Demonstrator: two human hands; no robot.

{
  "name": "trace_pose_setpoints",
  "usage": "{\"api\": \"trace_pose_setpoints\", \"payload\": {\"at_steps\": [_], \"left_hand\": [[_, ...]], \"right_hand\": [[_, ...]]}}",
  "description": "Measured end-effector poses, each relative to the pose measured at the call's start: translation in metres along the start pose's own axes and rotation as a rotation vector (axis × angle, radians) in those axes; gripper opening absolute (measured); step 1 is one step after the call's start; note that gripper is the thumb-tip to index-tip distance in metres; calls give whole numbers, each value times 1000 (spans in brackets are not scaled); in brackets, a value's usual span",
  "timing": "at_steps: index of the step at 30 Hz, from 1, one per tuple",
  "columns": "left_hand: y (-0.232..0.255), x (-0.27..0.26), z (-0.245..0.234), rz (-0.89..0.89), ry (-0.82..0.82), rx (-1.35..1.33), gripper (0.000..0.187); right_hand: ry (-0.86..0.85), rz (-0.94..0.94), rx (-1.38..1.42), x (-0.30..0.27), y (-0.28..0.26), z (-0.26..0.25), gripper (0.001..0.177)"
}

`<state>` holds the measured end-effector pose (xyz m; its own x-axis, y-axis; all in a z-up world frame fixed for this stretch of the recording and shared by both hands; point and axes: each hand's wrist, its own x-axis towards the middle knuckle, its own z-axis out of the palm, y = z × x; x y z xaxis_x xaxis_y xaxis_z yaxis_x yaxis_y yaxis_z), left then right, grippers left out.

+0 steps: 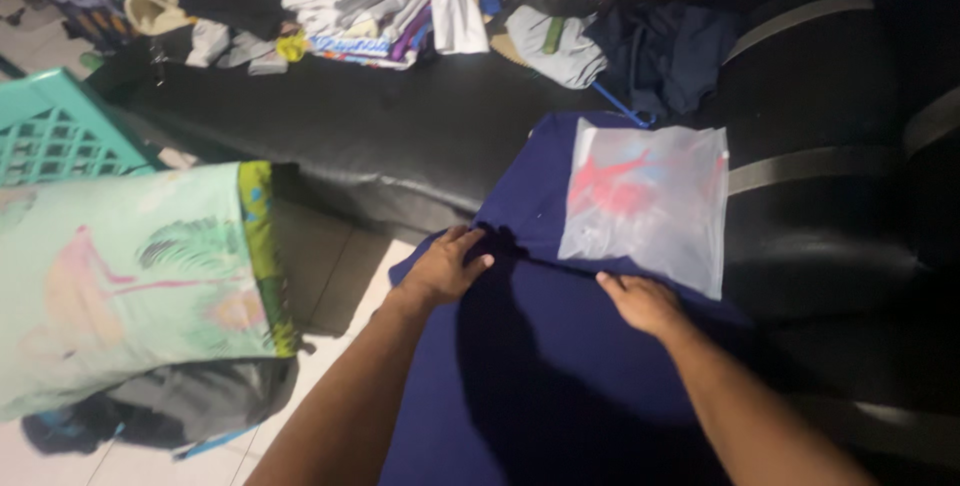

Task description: The person zips a plastic pouch containing items, places it on a surface, and then arranges a large round pillow and a long pillow. The person then picks up a backpack, handles a small green chair, and folds the long pillow before placing it on a couch.

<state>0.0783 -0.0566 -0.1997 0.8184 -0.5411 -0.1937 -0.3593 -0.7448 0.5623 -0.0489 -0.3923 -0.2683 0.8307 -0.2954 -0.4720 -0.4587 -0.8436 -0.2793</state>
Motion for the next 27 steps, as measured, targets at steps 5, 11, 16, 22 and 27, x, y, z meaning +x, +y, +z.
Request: {"api": "trace_pose_setpoints", "payload": {"at_steps": [5,11,16,22,27], "left_hand": [[5,42,-5,31,85,89,69],[19,93,15,225,86,321,68],[25,120,27,62,96,449,69],[12,161,6,-99,120,418,62],[37,148,5,-184,208,137,60]], "right_hand": [[68,87,9,-12,-5,5,67],[294,45,120,-12,0,25,46],[342,41,302,-13,-2,29,46],[322,100,326,-12,-5,27,49],[349,79,261,-3,5,40,50]]}}
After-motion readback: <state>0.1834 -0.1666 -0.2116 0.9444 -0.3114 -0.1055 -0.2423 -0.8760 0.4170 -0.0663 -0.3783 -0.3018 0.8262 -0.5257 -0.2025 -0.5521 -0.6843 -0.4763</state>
